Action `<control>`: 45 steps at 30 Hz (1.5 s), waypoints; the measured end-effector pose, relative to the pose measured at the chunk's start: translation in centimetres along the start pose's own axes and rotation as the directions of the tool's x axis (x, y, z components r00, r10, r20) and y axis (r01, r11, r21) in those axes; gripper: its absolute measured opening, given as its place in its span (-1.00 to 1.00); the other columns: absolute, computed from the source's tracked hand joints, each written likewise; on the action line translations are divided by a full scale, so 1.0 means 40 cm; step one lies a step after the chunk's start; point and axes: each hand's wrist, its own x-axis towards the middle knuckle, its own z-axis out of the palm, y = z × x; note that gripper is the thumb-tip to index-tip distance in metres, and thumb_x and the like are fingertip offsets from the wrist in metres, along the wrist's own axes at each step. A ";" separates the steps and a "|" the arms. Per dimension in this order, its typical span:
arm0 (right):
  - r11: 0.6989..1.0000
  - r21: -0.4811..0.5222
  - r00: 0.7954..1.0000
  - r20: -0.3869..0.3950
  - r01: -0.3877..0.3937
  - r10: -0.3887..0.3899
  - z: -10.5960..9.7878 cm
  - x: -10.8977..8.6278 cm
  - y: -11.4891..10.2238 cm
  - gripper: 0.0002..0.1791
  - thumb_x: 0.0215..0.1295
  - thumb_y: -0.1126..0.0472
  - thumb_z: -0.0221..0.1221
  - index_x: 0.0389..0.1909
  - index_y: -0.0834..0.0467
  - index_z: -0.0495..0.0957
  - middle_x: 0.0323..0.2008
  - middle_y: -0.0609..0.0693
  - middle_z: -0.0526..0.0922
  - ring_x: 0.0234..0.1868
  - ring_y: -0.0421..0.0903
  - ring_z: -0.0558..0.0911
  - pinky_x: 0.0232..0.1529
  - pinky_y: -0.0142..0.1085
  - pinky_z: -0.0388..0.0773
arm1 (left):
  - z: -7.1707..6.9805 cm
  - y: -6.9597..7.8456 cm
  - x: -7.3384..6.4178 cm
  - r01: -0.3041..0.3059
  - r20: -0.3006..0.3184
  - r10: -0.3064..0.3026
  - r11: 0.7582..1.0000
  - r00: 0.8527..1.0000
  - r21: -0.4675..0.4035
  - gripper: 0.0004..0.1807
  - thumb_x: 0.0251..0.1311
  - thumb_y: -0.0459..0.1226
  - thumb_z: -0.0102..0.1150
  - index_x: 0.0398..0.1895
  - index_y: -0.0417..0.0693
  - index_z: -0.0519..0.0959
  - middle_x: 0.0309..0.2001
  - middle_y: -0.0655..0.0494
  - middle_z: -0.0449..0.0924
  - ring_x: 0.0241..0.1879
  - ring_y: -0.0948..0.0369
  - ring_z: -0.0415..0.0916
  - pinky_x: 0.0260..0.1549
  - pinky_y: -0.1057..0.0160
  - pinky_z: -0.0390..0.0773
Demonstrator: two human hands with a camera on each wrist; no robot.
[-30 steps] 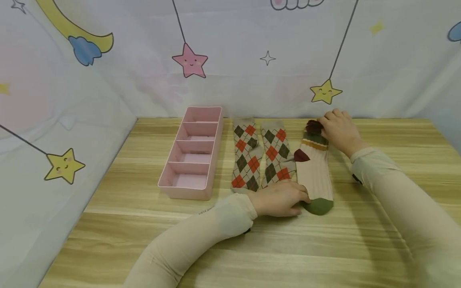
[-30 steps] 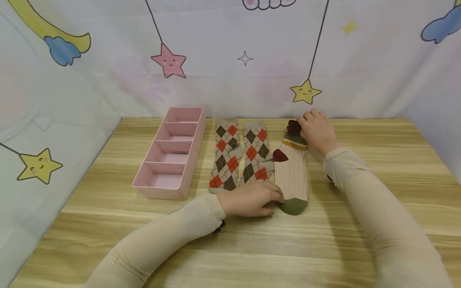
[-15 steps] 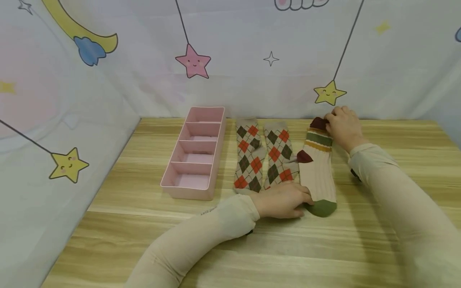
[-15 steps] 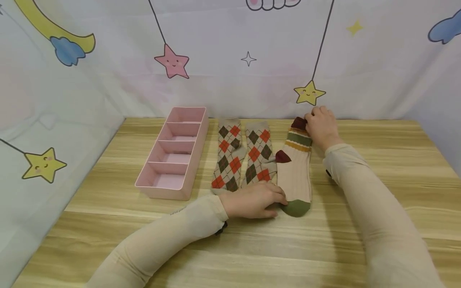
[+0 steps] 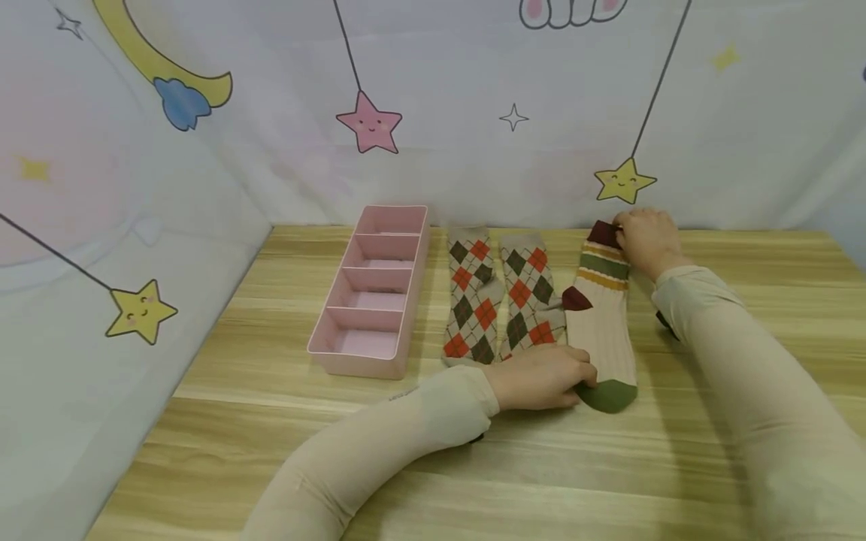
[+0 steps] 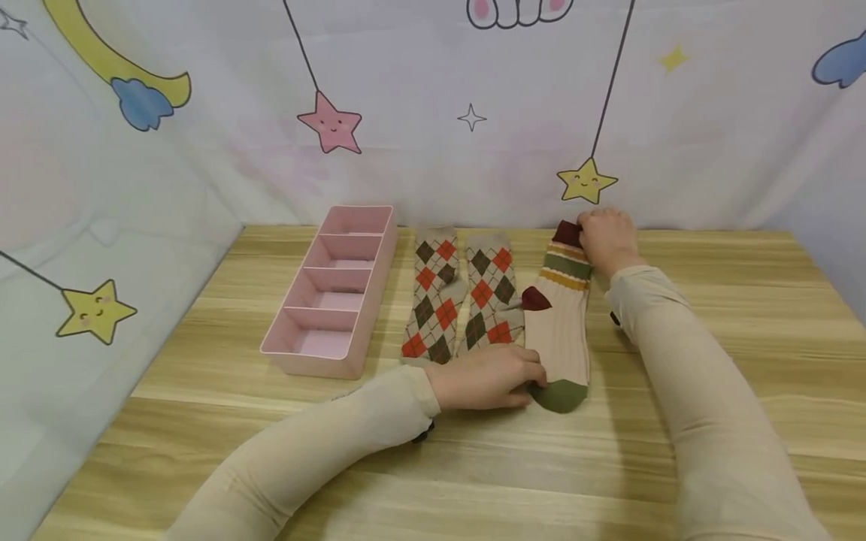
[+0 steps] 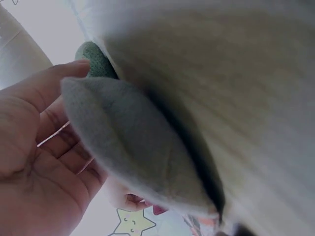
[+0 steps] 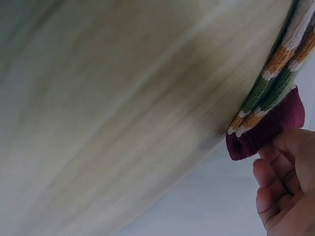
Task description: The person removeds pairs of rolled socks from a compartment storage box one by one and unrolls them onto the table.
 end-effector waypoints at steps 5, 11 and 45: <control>0.998 0.043 0.999 0.033 -0.036 0.035 0.003 0.002 0.008 -0.69 0.32 0.29 0.01 -0.02 0.39 0.51 -0.10 0.41 0.61 -0.07 0.35 0.55 -0.05 0.19 0.45 | 0.000 0.003 0.008 0.013 -0.006 -0.013 1.000 1.000 0.004 -0.73 0.22 -0.15 0.24 -0.02 0.05 0.62 -0.09 0.23 0.60 -0.09 0.38 0.54 -0.11 0.56 0.47; 0.996 0.064 0.990 0.132 -0.053 0.044 -0.002 -0.001 0.017 -0.65 0.33 0.18 0.08 -0.04 0.40 0.50 -0.14 0.39 0.60 -0.06 0.33 0.54 -0.05 0.16 0.45 | 0.001 0.011 0.016 0.036 -0.005 -0.036 0.999 0.999 0.026 -0.73 0.21 -0.12 0.25 -0.06 0.04 0.61 -0.13 0.22 0.58 -0.14 0.38 0.52 -0.19 0.58 0.46; 0.996 0.092 0.998 0.058 0.022 -0.028 -0.050 -0.003 0.014 -0.68 0.26 0.24 0.19 -0.08 0.39 0.58 -0.14 0.40 0.62 -0.07 0.37 0.51 0.01 0.19 0.41 | -0.016 0.009 -0.002 0.117 -0.215 -0.125 0.992 0.969 -0.048 -0.92 0.29 -0.18 0.15 -0.23 0.10 0.60 -0.22 0.28 0.58 -0.19 0.40 0.51 -0.25 0.57 0.43</control>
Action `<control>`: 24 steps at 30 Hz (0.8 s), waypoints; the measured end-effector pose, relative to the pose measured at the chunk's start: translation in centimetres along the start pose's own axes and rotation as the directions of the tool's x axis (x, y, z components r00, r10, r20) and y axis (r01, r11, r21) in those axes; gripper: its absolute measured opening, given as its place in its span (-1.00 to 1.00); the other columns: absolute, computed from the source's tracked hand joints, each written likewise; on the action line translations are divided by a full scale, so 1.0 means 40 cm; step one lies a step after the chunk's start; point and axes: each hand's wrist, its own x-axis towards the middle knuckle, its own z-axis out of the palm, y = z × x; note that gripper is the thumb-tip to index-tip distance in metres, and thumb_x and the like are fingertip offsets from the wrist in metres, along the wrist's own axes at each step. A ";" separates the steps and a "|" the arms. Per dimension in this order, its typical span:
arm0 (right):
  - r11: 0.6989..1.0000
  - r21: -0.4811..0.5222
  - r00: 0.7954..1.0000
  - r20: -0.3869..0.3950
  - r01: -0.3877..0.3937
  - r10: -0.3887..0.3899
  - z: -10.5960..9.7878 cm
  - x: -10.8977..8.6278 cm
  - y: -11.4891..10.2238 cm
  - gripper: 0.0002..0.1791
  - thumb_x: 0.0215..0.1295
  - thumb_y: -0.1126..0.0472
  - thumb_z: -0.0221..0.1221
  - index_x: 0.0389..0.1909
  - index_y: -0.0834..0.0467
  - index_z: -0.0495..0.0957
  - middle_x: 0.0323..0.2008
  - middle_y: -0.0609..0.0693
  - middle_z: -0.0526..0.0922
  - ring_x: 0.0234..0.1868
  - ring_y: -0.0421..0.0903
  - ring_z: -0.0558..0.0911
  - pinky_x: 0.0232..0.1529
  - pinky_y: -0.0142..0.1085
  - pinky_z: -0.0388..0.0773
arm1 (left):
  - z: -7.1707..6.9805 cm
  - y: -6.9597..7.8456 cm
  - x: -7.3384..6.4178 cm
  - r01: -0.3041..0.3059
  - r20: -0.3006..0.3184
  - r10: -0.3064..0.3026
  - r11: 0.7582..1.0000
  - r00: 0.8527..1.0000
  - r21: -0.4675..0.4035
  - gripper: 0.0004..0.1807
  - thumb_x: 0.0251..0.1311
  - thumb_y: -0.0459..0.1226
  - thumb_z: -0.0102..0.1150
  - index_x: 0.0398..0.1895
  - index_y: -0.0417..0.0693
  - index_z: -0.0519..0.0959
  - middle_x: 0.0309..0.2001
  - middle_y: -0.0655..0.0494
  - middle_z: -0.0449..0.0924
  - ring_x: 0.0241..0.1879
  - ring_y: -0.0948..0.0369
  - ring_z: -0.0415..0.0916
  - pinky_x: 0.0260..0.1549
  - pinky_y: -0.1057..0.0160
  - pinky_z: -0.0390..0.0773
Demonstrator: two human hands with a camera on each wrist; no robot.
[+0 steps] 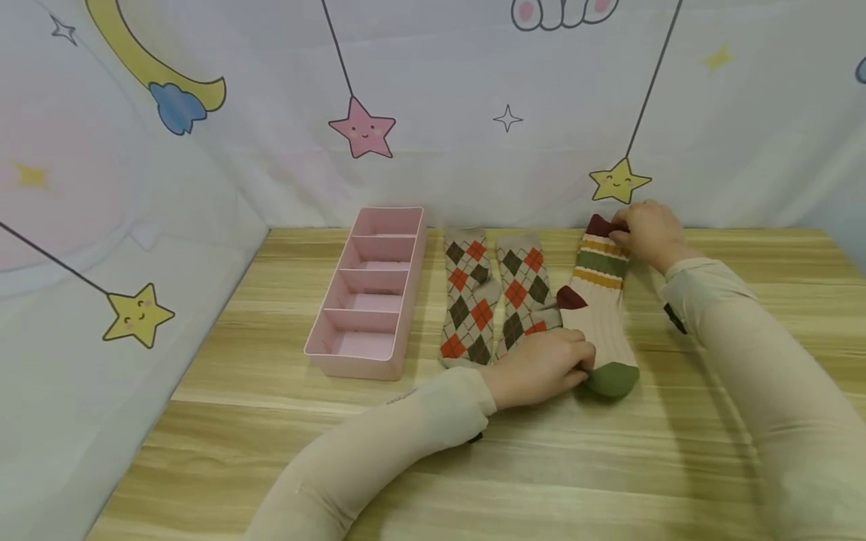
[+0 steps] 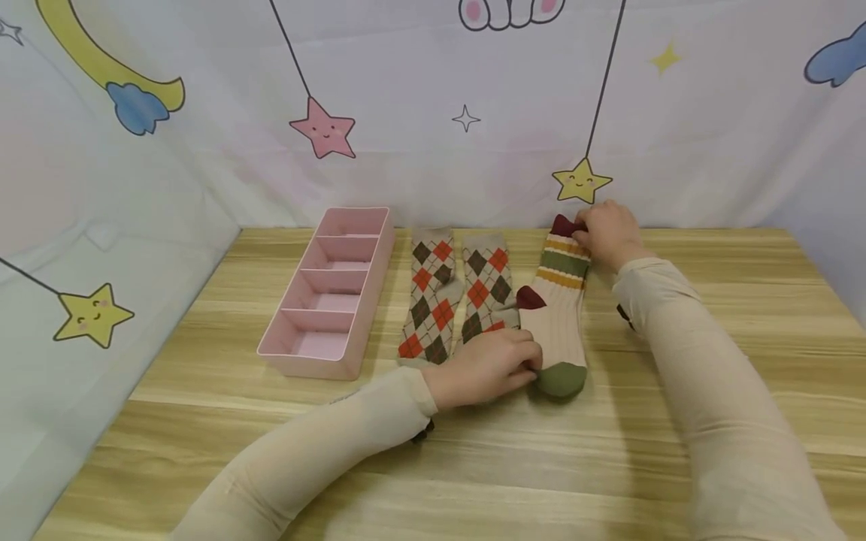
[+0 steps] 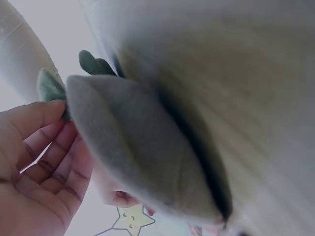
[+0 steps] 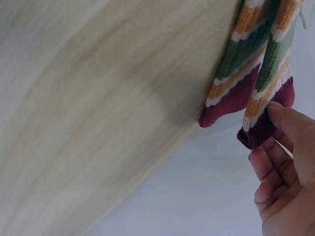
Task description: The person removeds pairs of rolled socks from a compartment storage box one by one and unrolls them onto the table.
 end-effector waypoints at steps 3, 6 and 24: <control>1.000 -0.005 1.000 -0.005 0.004 -0.004 -0.012 -0.006 0.001 -0.68 0.26 0.22 0.19 -0.08 0.38 0.59 -0.14 0.38 0.64 -0.07 0.36 0.50 0.00 0.19 0.40 | -0.006 0.002 -0.001 0.020 -0.019 -0.021 0.998 1.000 -0.057 -0.92 0.28 -0.17 0.17 -0.23 0.10 0.60 -0.21 0.28 0.58 -0.22 0.42 0.49 -0.26 0.59 0.41; 1.000 -0.011 1.000 -0.002 0.001 -0.001 -0.025 -0.014 0.003 -0.68 0.26 0.21 0.19 -0.08 0.36 0.59 -0.14 0.36 0.65 -0.05 0.34 0.50 0.00 0.19 0.39 | -0.010 0.009 0.003 0.024 -0.025 -0.026 0.995 0.999 -0.094 -0.93 0.27 -0.17 0.18 -0.24 0.10 0.60 -0.23 0.28 0.57 -0.25 0.44 0.47 -0.28 0.61 0.38; 1.000 -0.004 0.995 0.097 0.004 -0.004 -0.061 -0.079 0.046 -0.69 0.31 0.22 0.15 -0.05 0.38 0.58 -0.12 0.38 0.63 -0.07 0.30 0.45 0.01 0.19 0.33 | -0.001 0.124 0.062 -0.067 0.042 0.069 0.997 0.997 -0.045 -0.92 0.29 -0.12 0.15 -0.28 0.13 0.58 -0.26 0.34 0.54 -0.29 0.50 0.42 -0.38 0.65 0.31</control>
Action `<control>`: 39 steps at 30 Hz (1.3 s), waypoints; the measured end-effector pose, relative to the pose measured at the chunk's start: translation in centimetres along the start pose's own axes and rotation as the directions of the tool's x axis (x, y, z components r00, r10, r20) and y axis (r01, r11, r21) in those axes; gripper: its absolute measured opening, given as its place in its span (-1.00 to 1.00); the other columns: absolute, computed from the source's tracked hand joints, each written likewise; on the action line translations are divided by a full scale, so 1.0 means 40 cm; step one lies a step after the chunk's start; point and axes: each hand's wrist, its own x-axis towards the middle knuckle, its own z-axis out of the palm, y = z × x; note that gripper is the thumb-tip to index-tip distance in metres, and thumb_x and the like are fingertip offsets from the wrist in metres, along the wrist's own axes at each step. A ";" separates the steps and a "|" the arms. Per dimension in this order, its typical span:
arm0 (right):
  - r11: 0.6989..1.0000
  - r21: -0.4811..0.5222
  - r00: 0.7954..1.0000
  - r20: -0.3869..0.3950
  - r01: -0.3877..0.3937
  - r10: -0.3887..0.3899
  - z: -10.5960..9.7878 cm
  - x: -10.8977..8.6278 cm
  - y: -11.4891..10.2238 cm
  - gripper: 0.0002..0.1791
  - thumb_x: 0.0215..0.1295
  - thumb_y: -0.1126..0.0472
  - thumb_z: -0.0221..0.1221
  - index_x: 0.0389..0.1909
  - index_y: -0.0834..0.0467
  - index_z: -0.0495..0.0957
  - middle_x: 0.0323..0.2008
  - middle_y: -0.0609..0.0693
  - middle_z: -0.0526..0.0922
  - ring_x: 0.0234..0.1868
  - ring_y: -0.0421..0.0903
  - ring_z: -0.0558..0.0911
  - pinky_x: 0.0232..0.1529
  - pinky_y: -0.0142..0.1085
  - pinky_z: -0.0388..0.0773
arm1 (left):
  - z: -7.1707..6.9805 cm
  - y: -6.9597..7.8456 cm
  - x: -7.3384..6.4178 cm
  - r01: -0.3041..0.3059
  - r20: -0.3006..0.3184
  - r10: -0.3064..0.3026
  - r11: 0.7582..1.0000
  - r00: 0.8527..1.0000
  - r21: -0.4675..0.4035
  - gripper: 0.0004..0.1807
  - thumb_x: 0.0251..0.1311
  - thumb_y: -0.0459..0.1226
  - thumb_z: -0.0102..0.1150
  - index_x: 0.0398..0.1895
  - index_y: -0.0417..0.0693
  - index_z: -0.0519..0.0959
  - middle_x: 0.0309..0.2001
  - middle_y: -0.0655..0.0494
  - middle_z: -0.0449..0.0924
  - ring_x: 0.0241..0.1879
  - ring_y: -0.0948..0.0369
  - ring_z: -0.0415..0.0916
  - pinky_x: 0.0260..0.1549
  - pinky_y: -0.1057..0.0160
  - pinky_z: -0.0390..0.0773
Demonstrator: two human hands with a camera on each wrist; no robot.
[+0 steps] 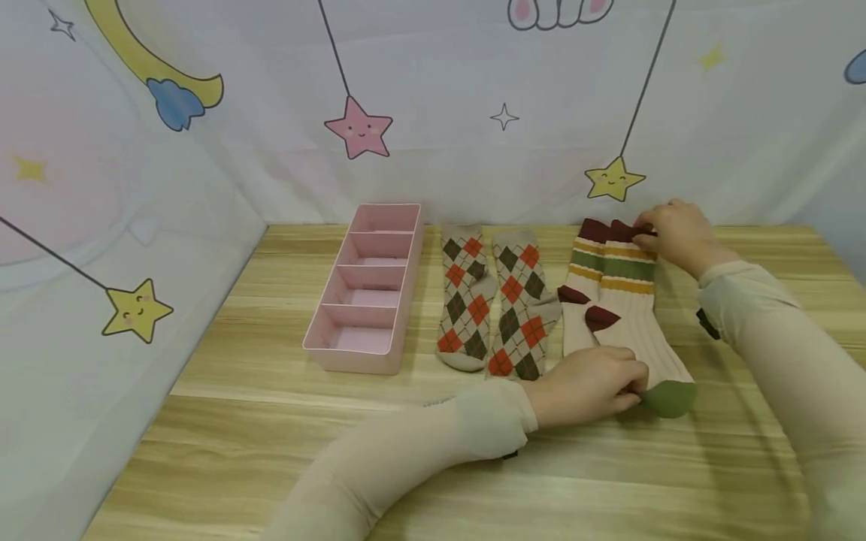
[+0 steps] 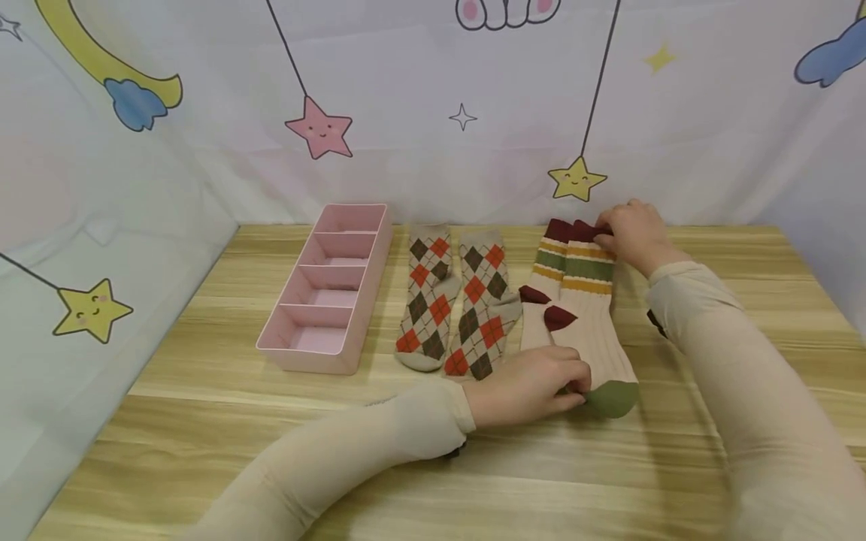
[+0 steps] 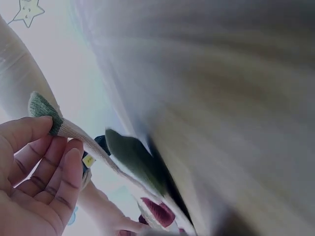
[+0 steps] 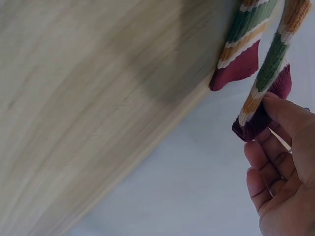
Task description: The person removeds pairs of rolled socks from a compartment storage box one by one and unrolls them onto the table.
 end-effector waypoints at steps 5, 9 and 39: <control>1.000 0.007 1.000 0.008 -0.013 0.013 0.013 -0.027 0.019 -0.68 0.31 0.21 0.15 -0.05 0.37 0.58 -0.15 0.36 0.64 -0.10 0.28 0.46 -0.01 0.19 0.33 | 0.013 0.020 0.025 -0.012 0.029 0.012 1.000 1.000 0.003 -0.92 0.29 -0.10 0.15 -0.26 0.16 0.59 -0.27 0.38 0.52 -0.29 0.52 0.41 -0.37 0.66 0.31; 1.000 0.010 1.000 0.012 -0.020 0.020 0.025 -0.050 0.036 -0.68 0.30 0.20 0.16 -0.06 0.36 0.59 -0.17 0.34 0.65 -0.11 0.28 0.47 -0.01 0.19 0.33 | 0.022 0.035 0.044 -0.010 0.063 0.009 1.000 0.998 0.010 -0.92 0.29 -0.09 0.15 -0.26 0.18 0.58 -0.28 0.40 0.51 -0.31 0.54 0.37 -0.38 0.67 0.30; 0.997 0.026 0.996 0.051 -0.076 0.075 0.086 -0.094 0.109 -0.66 0.26 0.19 0.20 -0.05 0.35 0.57 -0.18 0.31 0.66 -0.10 0.27 0.51 -0.05 0.17 0.41 | 0.084 0.071 0.104 0.007 0.233 -0.009 1.000 0.972 0.009 -0.89 0.28 -0.12 0.15 -0.42 0.22 0.49 -0.41 0.43 0.43 -0.42 0.53 0.34 -0.48 0.60 0.29</control>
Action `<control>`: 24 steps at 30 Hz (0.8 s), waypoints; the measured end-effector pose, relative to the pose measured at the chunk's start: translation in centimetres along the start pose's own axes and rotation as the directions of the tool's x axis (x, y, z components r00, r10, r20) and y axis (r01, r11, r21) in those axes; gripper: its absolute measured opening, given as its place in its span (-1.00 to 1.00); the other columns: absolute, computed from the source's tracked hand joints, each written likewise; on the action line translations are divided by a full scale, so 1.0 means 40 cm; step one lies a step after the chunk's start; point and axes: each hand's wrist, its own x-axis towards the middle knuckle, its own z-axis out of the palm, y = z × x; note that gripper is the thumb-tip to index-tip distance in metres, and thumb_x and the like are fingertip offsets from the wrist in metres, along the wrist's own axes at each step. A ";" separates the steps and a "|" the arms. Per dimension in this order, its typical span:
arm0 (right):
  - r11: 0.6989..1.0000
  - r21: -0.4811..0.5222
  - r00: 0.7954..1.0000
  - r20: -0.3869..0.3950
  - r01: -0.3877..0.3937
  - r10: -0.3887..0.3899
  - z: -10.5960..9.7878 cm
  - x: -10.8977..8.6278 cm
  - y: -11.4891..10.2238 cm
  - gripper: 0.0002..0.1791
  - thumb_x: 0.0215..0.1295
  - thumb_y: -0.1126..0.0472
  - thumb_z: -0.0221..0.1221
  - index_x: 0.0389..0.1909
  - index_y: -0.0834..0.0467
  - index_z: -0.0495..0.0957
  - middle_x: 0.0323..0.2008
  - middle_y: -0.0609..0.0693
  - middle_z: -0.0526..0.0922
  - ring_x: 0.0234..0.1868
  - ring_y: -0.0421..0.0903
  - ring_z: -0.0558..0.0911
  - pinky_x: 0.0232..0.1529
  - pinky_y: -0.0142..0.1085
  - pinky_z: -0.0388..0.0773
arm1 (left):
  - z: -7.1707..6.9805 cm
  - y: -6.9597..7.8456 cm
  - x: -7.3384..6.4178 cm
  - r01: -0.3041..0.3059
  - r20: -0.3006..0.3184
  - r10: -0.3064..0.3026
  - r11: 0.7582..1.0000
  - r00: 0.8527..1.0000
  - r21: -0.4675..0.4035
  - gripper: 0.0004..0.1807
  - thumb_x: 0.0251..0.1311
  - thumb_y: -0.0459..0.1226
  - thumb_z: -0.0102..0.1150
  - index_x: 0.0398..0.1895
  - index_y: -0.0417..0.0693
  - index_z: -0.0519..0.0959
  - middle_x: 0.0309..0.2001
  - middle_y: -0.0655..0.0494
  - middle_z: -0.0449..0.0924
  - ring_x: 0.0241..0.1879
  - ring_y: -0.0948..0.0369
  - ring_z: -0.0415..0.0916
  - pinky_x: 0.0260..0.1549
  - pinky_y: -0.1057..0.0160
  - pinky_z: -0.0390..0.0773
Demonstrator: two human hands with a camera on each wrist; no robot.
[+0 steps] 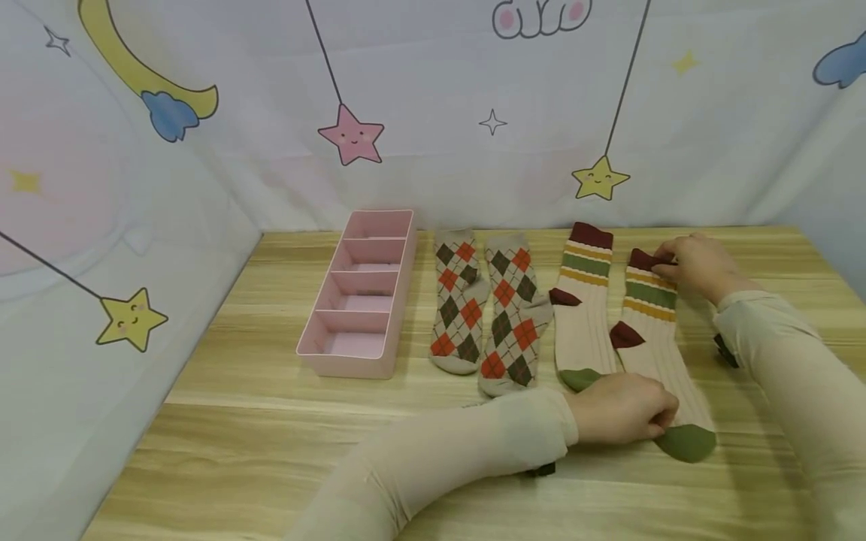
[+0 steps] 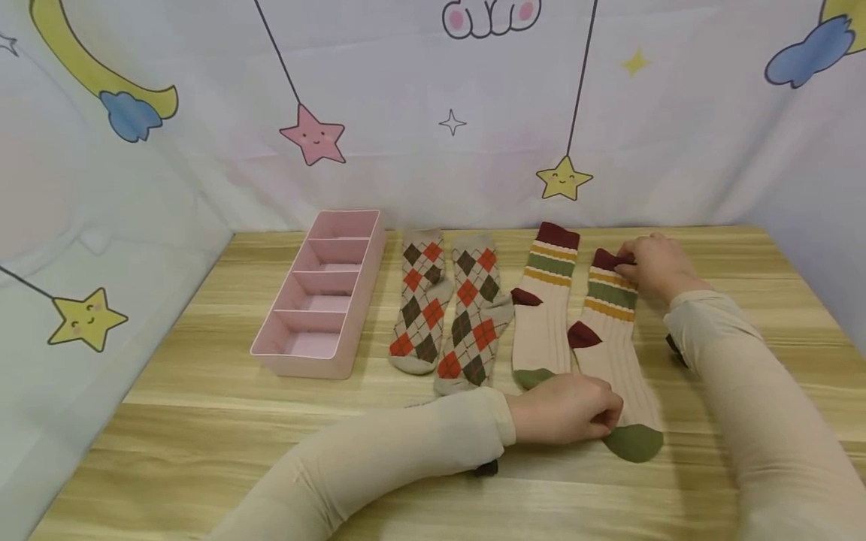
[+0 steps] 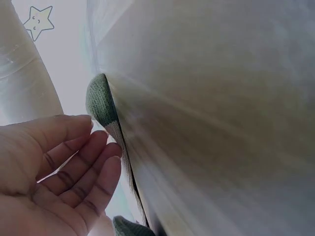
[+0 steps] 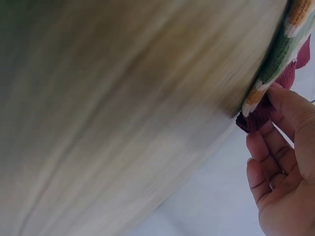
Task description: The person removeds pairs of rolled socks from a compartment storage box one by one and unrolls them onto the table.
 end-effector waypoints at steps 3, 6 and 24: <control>1.000 0.009 1.000 0.001 0.001 -0.001 0.001 0.002 0.002 -0.65 0.26 0.19 0.20 -0.04 0.35 0.57 -0.17 0.32 0.66 -0.10 0.28 0.51 -0.06 0.16 0.41 | 0.004 0.001 0.000 -0.004 0.015 0.004 1.000 1.000 0.024 -0.90 0.27 -0.11 0.17 -0.40 0.23 0.49 -0.39 0.43 0.42 -0.41 0.53 0.35 -0.47 0.59 0.29; 1.000 0.022 1.000 0.005 0.000 0.000 0.003 0.004 0.003 -0.65 0.25 0.19 0.20 -0.04 0.36 0.57 -0.17 0.33 0.66 -0.10 0.28 0.51 -0.06 0.16 0.42 | 0.004 0.003 -0.001 -0.012 0.039 0.010 0.999 0.999 0.035 -0.92 0.25 -0.09 0.19 -0.36 0.23 0.50 -0.37 0.42 0.42 -0.39 0.53 0.35 -0.45 0.59 0.29; 0.997 0.066 0.999 -0.011 -0.046 0.047 -0.008 0.000 0.001 -0.58 0.34 0.13 0.14 0.03 0.39 0.51 -0.06 0.39 0.60 -0.05 0.35 0.52 -0.01 0.21 0.41 | -0.004 -0.001 -0.031 -0.091 0.111 0.084 0.993 0.990 0.068 -0.74 0.28 -0.08 0.12 0.03 0.23 0.53 -0.13 0.46 0.52 -0.17 0.54 0.46 -0.17 0.58 0.43</control>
